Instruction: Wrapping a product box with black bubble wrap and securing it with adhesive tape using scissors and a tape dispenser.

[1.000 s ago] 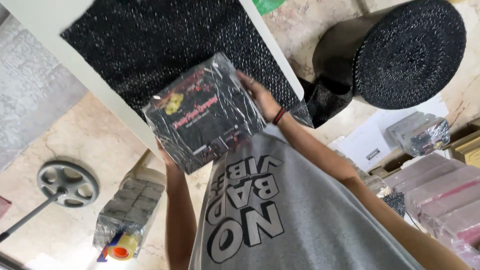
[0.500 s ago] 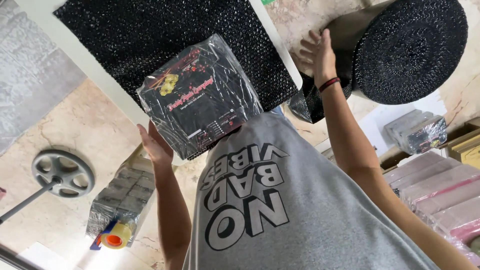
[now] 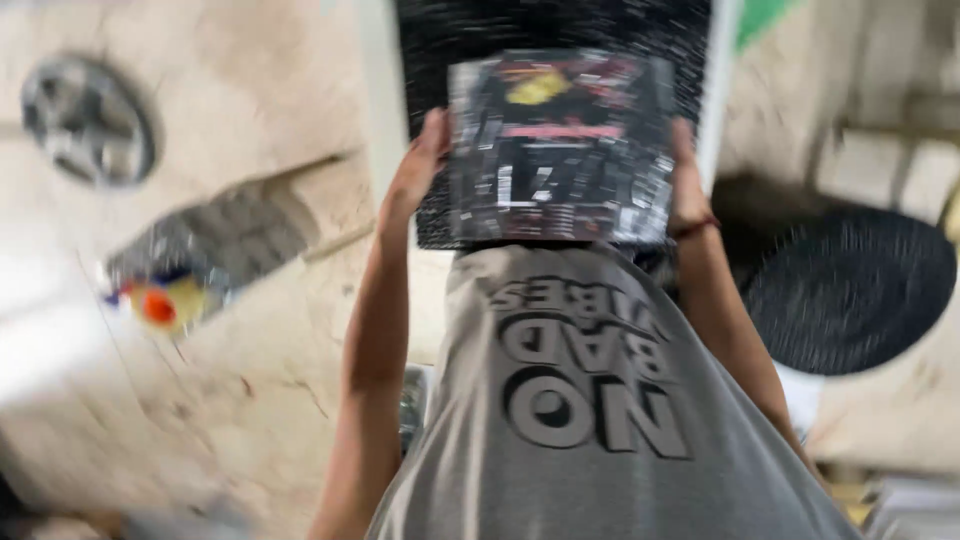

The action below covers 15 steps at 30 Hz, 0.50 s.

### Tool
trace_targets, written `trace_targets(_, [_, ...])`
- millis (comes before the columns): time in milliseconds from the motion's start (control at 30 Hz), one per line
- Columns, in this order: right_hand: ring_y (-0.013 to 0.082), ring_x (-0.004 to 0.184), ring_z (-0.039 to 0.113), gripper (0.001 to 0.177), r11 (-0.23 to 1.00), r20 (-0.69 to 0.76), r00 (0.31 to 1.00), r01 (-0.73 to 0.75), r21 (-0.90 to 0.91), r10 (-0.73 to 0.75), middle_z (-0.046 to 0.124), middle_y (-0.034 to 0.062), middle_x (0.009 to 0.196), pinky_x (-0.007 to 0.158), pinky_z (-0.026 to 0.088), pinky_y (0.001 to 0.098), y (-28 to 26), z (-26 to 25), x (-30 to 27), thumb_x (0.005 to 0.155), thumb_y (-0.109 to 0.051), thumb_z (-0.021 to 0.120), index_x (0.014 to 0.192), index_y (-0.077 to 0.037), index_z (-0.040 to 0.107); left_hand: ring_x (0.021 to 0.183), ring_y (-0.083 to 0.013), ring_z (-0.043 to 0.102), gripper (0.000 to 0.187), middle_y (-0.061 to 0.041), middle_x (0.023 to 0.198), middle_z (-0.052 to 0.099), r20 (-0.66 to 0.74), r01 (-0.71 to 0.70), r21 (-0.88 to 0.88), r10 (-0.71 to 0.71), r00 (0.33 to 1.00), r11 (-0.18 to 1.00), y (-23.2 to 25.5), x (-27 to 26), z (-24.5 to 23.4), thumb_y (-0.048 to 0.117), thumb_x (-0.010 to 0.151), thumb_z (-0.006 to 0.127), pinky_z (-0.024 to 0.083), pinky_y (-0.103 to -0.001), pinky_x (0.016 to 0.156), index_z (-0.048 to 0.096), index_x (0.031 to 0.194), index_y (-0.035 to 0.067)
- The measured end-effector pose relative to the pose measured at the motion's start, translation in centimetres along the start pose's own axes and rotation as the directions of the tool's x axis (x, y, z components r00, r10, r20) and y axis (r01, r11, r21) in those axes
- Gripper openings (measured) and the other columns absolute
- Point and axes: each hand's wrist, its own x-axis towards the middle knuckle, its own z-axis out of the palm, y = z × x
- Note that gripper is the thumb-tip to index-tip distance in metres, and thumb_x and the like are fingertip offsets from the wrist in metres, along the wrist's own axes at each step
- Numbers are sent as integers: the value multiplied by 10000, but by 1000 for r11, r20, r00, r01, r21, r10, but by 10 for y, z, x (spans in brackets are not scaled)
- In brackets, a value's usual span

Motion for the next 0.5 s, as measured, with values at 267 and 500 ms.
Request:
trace_targets(267, [319,1550,200,1239,845,-529,842,-355,-401,103,183,131,1691,1217,193,593,-6,-19,2,628,-960,394,1611,-224,236,1195,-228,713,405,-155,1282,732,-382,-531,54,509,771,846,-43,-7,-68,300,1068,503,552,-333,1101,563,1420,109])
trace_targets(500, [314,1582,93,1219,867,-551,831,-325,-378,71,54,76,1725,1234,131,614,-1,-42,9,708,-940,426,1644,-224,115,1181,-406,723,554,-198,1334,696,-702,-520,-336,159,694,786,-91,-71,-90,348,961,647,579,-563,1028,553,1438,84])
